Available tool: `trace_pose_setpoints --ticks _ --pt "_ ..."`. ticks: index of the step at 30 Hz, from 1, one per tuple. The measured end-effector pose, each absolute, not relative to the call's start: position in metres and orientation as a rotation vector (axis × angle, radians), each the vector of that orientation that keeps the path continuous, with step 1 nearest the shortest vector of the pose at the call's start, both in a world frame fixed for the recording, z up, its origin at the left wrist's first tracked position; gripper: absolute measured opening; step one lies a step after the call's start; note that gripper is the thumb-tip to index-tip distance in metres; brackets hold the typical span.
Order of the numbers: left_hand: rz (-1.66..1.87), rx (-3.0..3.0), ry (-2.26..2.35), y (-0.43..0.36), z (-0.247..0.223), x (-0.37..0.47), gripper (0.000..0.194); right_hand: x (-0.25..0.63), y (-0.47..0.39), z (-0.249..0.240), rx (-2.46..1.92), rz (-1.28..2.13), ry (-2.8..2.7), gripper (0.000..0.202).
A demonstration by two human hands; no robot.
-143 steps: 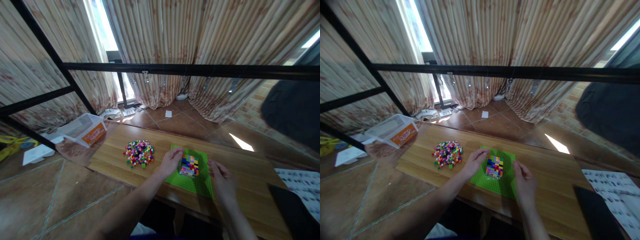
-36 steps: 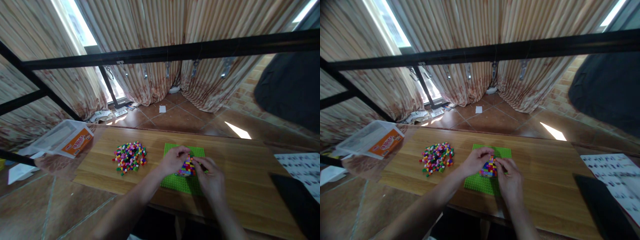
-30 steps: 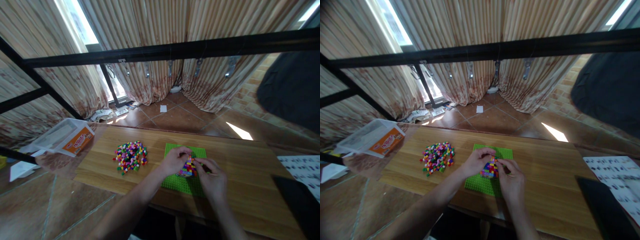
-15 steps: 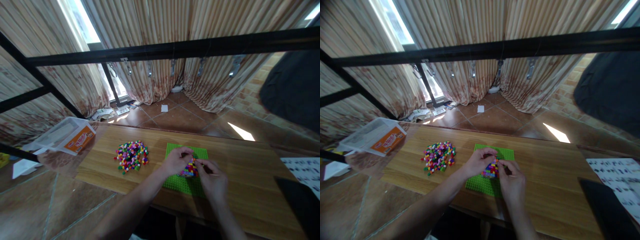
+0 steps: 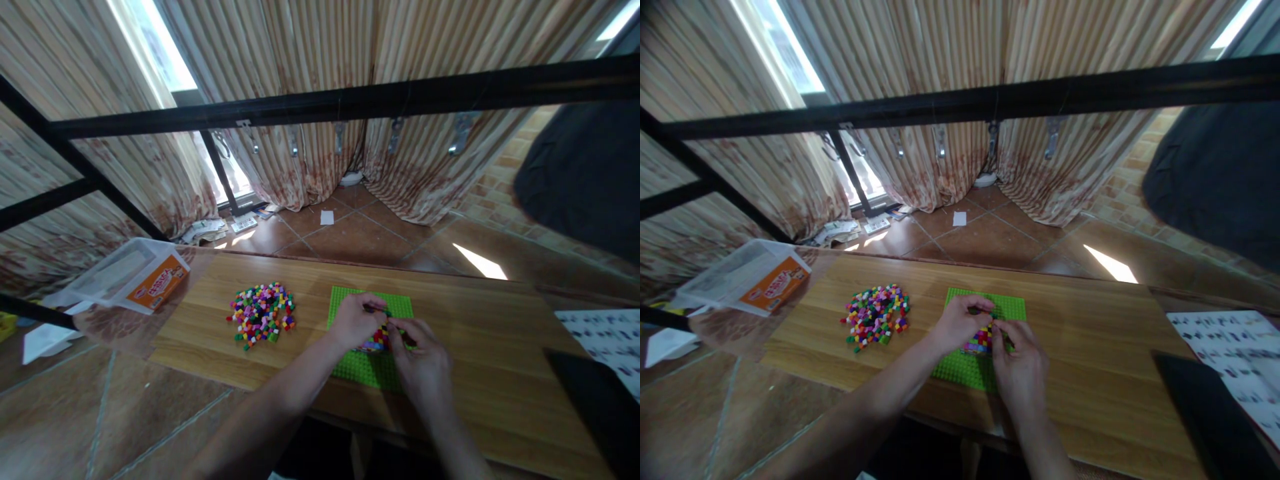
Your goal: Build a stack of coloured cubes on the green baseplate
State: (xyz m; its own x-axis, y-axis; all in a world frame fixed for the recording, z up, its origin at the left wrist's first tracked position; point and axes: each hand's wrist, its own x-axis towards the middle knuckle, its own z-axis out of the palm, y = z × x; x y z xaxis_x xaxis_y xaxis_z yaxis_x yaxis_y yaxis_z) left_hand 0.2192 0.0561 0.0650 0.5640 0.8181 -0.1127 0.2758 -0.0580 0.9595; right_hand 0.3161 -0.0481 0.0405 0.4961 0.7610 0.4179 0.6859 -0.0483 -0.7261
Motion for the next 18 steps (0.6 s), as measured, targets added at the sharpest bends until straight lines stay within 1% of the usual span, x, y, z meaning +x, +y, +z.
trace_pose_setpoints --ticks 6,12,18 --pt "0.555 1.572 0.980 0.058 0.062 0.223 0.022 0.316 -0.050 0.040 -1.767 0.181 -1.176 0.030" --pt "0.564 1.549 0.949 0.055 0.064 0.218 0.022 0.323 -0.052 0.037 -1.760 0.258 -1.014 0.035" --pt "0.622 1.439 0.936 0.058 0.051 0.218 0.020 0.320 -0.051 0.032 -1.758 0.348 -1.055 0.040"
